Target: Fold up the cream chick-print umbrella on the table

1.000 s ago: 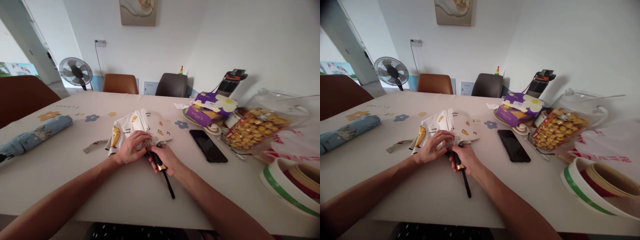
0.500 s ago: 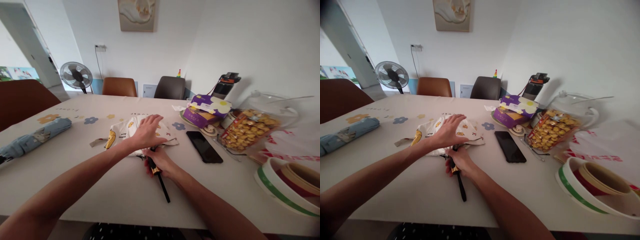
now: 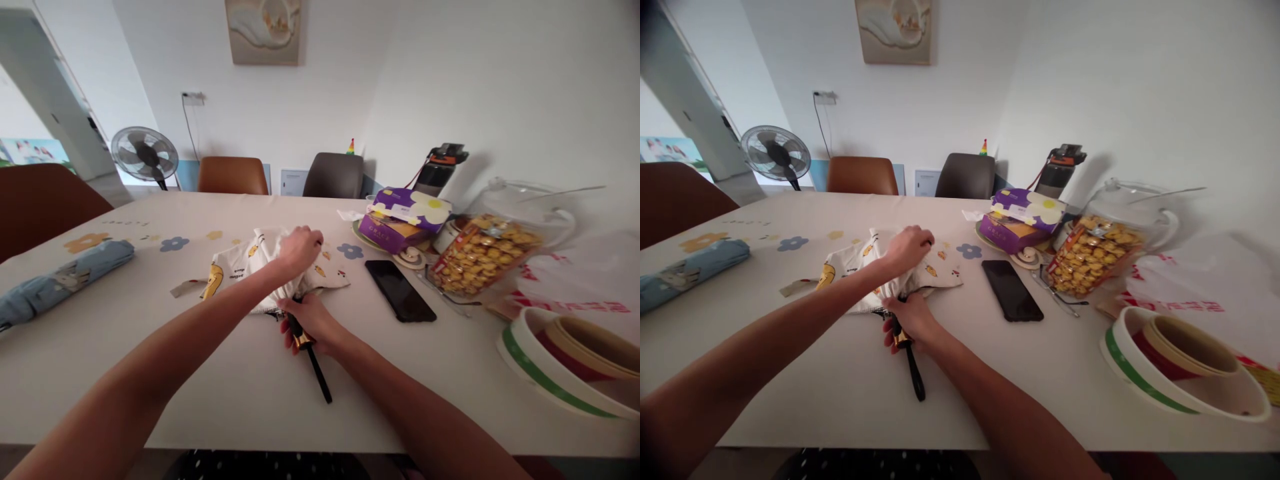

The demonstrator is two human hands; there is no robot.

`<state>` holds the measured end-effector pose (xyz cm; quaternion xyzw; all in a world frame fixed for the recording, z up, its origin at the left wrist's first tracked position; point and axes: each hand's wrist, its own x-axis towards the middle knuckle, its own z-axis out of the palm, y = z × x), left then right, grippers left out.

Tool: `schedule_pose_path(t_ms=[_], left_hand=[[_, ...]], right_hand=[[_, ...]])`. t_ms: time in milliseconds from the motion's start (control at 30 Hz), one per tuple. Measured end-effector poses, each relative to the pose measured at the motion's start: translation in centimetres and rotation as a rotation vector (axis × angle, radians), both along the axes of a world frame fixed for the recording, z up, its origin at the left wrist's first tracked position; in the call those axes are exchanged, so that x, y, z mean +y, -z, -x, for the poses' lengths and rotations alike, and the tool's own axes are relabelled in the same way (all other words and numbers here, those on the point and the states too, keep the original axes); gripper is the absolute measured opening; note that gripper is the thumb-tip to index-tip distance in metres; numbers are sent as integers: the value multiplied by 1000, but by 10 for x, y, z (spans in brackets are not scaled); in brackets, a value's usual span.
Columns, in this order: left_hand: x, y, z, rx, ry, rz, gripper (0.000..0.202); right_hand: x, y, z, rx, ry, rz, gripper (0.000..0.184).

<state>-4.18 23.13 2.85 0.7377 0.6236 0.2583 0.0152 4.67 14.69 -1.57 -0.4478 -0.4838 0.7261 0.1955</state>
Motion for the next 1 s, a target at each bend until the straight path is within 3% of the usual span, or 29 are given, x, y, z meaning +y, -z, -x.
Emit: schedule_pose_path(t_ms=[167,267,333,467,600,667,767,867,1000], left_hand=[[-22,-18,55,-380,-113,-359,18],[-51,-20,87,-420,-184,-522,20],[-73,-13,105,-419,-226,-553,25],[-107,18,137,-242,-238,-307,28],[-118,38,164,-1,-38,193,19],[-117,36,163,33,-39,209,23],[-111,25,136,-72,-116,-9,24],[-101,18,95,-156,88,-100,25],[-86,18,61,-97,340,-1,26]], right_hand=[[1,-1,-1,-5,35,24,16],[1,-4,0,16,50,49,16],[0,-6,0,33,67,56,15],[0,-7,-1,49,82,49,14],[-1,-5,0,27,77,36,14],[-2,-4,1,19,82,20,14],[-3,-5,2,15,90,4,13],[-3,-5,1,32,88,-7,12],[-2,-4,-1,72,55,-7,9]])
